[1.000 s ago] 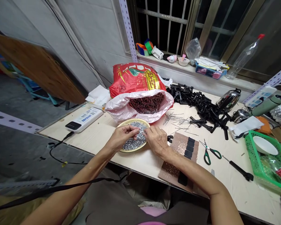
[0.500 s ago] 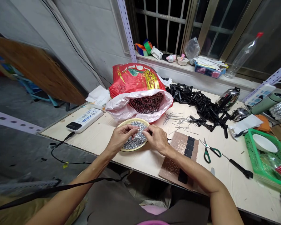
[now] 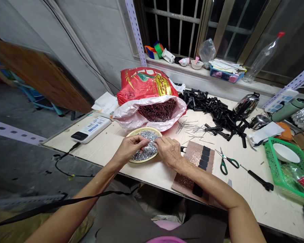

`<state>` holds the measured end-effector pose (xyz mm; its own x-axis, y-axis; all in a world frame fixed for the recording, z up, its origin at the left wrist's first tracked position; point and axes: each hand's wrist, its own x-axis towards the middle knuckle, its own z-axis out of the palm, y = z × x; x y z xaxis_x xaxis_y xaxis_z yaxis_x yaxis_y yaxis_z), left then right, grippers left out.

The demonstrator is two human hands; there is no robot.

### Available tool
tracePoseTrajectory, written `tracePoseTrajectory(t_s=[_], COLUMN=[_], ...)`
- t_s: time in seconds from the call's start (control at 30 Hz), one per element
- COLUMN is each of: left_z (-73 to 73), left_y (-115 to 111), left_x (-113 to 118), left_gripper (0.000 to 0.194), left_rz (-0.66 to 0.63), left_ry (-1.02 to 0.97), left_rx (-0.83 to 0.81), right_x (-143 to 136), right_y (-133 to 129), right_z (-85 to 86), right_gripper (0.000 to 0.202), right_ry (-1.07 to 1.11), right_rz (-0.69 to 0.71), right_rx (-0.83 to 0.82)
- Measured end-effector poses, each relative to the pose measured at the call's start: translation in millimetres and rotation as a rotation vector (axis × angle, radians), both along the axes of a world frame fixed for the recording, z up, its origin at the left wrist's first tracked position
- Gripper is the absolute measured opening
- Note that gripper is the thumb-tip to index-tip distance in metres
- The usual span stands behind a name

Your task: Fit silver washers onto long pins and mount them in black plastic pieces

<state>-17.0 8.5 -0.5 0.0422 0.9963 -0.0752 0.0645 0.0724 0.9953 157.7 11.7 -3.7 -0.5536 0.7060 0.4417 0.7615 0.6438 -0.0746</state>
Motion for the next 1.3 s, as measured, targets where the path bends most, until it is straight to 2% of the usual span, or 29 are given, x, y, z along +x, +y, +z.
tracePoseTrajectory(t_s=[0.17, 0.47, 0.57, 0.67, 0.83, 1.03, 1.2, 1.3], left_z=[-1.3, -2.3, -3.0, -5.2, -6.7, -6.0, -7.3, -2.1], left_y=[1, 0, -1, -1, 1, 2, 1, 1], left_x=[-1, 0, 1, 0, 0, -1, -2, 2], left_gripper=[0.033, 0.035, 0.035, 0.035, 0.035, 0.036, 0.04, 0.046], left_rz=[-0.028, -0.031, -0.024, -0.01, -0.005, 0.008, 0.038, 0.019], left_ry=[0.017, -0.017, -0.014, -0.021, -0.034, -0.035, -0.071, -0.125], left_rx=[0.011, -0.004, -0.016, -0.033, -0.045, -0.05, -0.097, -0.161], right_x=[1, 0, 0, 0, -1, 0, 0, 3], right_y=[0, 0, -1, -2, -2, -3, 0, 0], right_z=[5.5, 5.5, 8.5, 11.2, 11.7, 14.5, 12.2, 10.7], right_gripper=[0.028, 0.025, 0.027, 0.019, 0.018, 0.023, 0.017, 0.016], right_ry=[-0.057, -0.053, -0.066, -0.013, -0.05, -0.021, -0.091, -0.028], right_rz=[-0.002, -0.006, -0.021, -0.019, -0.022, -0.031, -0.064, -0.049], right_rx=[-0.017, -0.084, -0.148, -0.221, -0.191, -0.247, -0.18, -0.149])
